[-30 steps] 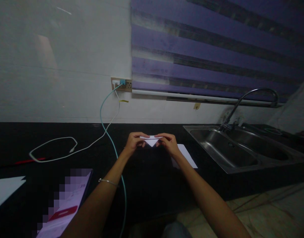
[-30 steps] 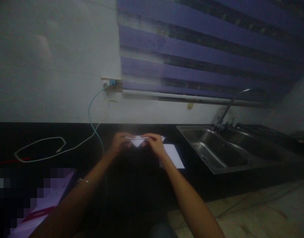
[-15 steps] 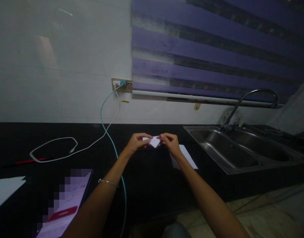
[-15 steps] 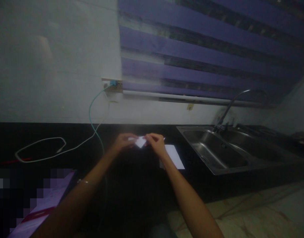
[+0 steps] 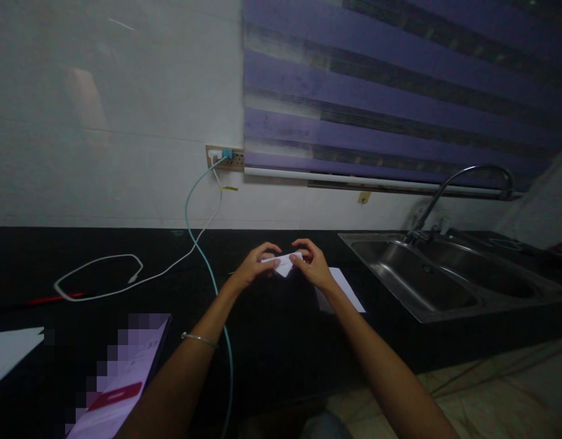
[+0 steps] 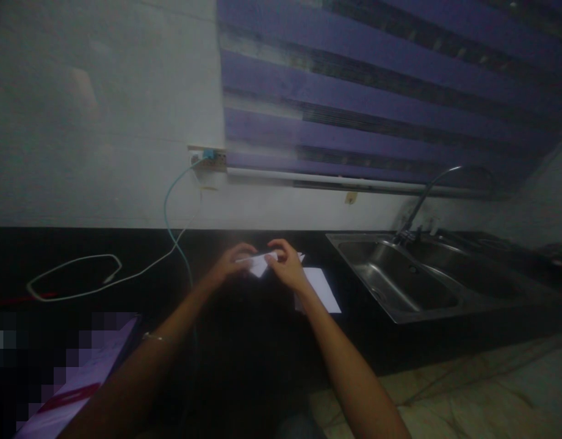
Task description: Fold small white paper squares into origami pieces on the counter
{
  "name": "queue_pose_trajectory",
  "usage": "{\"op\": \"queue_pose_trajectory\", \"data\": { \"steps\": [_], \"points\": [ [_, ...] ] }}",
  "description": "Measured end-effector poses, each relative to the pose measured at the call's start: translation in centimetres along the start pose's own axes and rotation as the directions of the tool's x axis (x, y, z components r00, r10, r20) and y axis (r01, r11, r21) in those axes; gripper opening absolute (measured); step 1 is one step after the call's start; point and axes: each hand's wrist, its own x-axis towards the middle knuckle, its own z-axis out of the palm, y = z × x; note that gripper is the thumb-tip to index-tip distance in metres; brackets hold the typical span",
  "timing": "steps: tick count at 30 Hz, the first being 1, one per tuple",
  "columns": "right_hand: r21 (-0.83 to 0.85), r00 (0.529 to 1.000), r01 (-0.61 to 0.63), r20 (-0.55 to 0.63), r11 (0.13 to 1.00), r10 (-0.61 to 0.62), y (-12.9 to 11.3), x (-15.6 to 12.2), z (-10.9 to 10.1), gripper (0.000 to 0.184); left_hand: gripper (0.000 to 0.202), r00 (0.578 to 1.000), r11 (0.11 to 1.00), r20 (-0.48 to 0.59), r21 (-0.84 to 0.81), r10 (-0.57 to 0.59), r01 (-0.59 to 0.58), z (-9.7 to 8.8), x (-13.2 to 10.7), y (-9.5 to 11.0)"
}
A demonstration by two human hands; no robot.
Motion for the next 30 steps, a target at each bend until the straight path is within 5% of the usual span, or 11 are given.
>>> {"op": "queue_pose_trajectory", "data": {
  "steps": [8, 15, 23, 30],
  "points": [
    [-0.094, 0.998, -0.016, 0.065, 0.995, 0.023, -0.10, -0.14, -0.12, 0.027, 0.033, 0.995, 0.926, 0.100, 0.374, 0.018, -0.055, 0.32, -0.43, 0.03],
    [-0.062, 0.999, -0.019, 0.028, 0.998, 0.020, 0.57, 0.30, -0.27, 0.021, 0.035, 0.994, 0.870, 0.062, 0.480, 0.090, -0.109, 0.71, -0.57, -0.05],
    [0.119, 0.975, -0.214, -0.024, 0.969, 0.219, 0.61, 0.45, -0.38, 0.031, 0.029, 0.977, 0.798, 0.052, 0.569, 0.205, -0.198, 0.82, -0.43, -0.05],
    [0.056, 0.986, -0.148, -0.064, 0.987, 0.151, 0.51, 0.58, -0.46, 0.028, 0.033, 0.980, 0.780, 0.071, 0.595, 0.188, -0.193, 0.64, -0.42, -0.10]
  ]
}}
